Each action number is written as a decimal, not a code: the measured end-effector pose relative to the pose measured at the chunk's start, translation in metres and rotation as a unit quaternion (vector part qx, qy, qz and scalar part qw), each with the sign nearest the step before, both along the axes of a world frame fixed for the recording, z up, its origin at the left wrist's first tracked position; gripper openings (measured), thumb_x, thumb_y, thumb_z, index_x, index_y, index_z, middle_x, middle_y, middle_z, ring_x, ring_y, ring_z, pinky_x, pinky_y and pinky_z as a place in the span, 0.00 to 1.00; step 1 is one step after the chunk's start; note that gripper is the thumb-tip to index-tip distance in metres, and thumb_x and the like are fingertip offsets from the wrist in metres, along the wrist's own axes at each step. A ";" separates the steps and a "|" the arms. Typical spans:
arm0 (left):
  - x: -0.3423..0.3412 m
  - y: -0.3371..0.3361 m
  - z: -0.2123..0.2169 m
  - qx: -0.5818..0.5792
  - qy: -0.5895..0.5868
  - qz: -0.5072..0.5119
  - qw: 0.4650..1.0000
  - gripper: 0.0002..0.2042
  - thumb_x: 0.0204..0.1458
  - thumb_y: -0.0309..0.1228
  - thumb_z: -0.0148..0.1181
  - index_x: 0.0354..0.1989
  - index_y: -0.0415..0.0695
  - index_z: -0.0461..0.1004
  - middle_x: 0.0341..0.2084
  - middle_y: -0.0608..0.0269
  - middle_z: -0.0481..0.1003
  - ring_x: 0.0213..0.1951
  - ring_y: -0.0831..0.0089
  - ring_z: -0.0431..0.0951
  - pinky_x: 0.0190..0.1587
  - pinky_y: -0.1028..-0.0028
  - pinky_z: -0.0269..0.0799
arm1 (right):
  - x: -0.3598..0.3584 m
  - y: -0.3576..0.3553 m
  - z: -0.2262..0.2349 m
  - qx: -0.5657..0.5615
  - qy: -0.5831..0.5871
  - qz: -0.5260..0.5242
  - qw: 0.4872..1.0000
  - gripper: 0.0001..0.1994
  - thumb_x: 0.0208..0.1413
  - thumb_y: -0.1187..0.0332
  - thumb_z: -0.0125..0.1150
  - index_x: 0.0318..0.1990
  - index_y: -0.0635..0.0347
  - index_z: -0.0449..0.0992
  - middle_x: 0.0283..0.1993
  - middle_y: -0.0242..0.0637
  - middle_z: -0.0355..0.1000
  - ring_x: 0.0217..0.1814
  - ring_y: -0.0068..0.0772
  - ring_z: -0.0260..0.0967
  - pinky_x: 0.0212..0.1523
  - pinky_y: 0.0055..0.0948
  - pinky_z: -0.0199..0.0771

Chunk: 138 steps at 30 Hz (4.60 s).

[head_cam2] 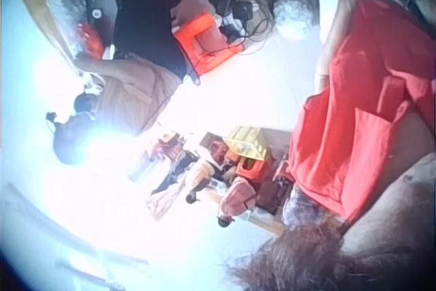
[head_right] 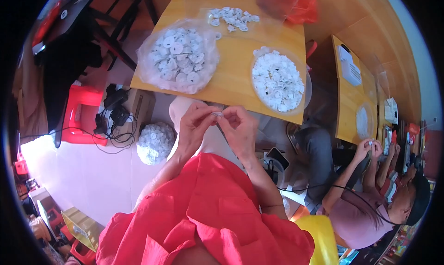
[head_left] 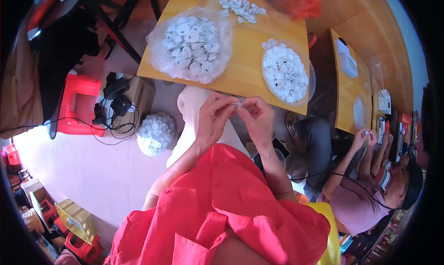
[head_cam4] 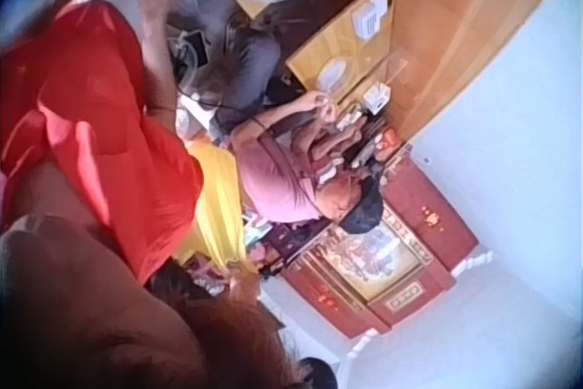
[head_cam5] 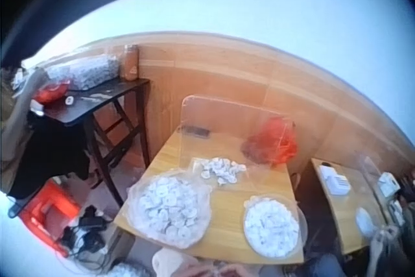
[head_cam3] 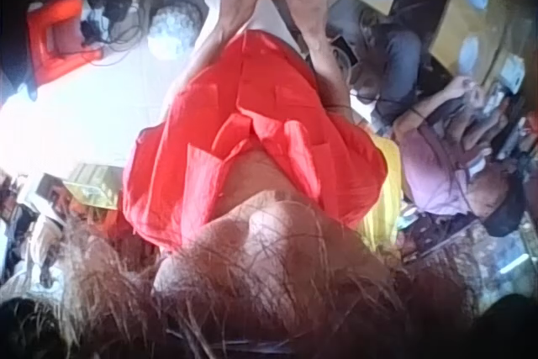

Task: The person assembles small plastic parts by hand, fitting smaller components into the plastic base pieces one at a time.

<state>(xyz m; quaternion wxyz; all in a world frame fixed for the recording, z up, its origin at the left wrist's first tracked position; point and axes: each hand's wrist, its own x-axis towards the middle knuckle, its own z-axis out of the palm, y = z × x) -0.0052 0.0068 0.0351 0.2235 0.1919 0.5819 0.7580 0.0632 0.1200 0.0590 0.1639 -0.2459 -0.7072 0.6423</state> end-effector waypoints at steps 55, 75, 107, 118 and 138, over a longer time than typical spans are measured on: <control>-0.021 0.017 -0.017 0.147 -0.380 -0.181 0.895 0.15 0.57 0.29 0.49 0.52 0.39 0.67 0.43 0.62 0.73 0.43 0.74 0.74 0.45 0.77 0.74 | -0.002 0.034 -0.003 -0.046 -0.030 -0.011 0.998 0.05 0.52 0.76 0.57 0.36 0.66 0.76 0.26 0.31 0.73 0.24 0.16 0.68 0.24 0.15 0.70; -0.013 0.011 -0.025 0.176 -0.354 -0.150 0.906 0.12 0.56 0.28 0.51 0.48 0.40 0.70 0.40 0.62 0.74 0.39 0.77 0.74 0.41 0.79 0.73 | -0.001 0.018 -0.011 -0.120 0.051 -0.041 0.991 0.04 0.52 0.77 0.57 0.36 0.66 0.73 0.23 0.30 0.71 0.20 0.14 0.65 0.20 0.13 0.67; -0.013 -0.002 -0.034 0.196 -0.393 -0.161 0.884 0.13 0.56 0.28 0.51 0.48 0.39 0.69 0.39 0.58 0.74 0.40 0.67 0.77 0.43 0.75 0.76 | -0.046 0.147 -0.050 0.144 -0.036 -0.123 0.981 0.05 0.51 0.75 0.54 0.35 0.66 0.74 0.22 0.35 0.72 0.22 0.23 0.71 0.24 0.22 0.70; -0.012 -0.002 -0.028 0.204 -0.391 -0.160 0.883 0.13 0.57 0.29 0.51 0.49 0.38 0.68 0.41 0.58 0.73 0.41 0.68 0.76 0.44 0.74 0.75 | -0.027 0.135 -0.024 -0.028 0.064 -0.063 0.996 0.12 0.48 0.81 0.57 0.42 0.64 0.75 0.27 0.27 0.68 0.25 0.18 0.67 0.26 0.16 0.67; -0.015 -0.007 -0.016 0.198 -0.387 -0.160 0.886 0.14 0.58 0.31 0.49 0.50 0.38 0.67 0.41 0.59 0.73 0.41 0.69 0.76 0.45 0.75 0.74 | -0.014 0.060 0.013 -0.105 0.068 0.059 0.990 0.13 0.48 0.82 0.51 0.42 0.67 0.74 0.31 0.31 0.66 0.31 0.25 0.73 0.30 0.20 0.72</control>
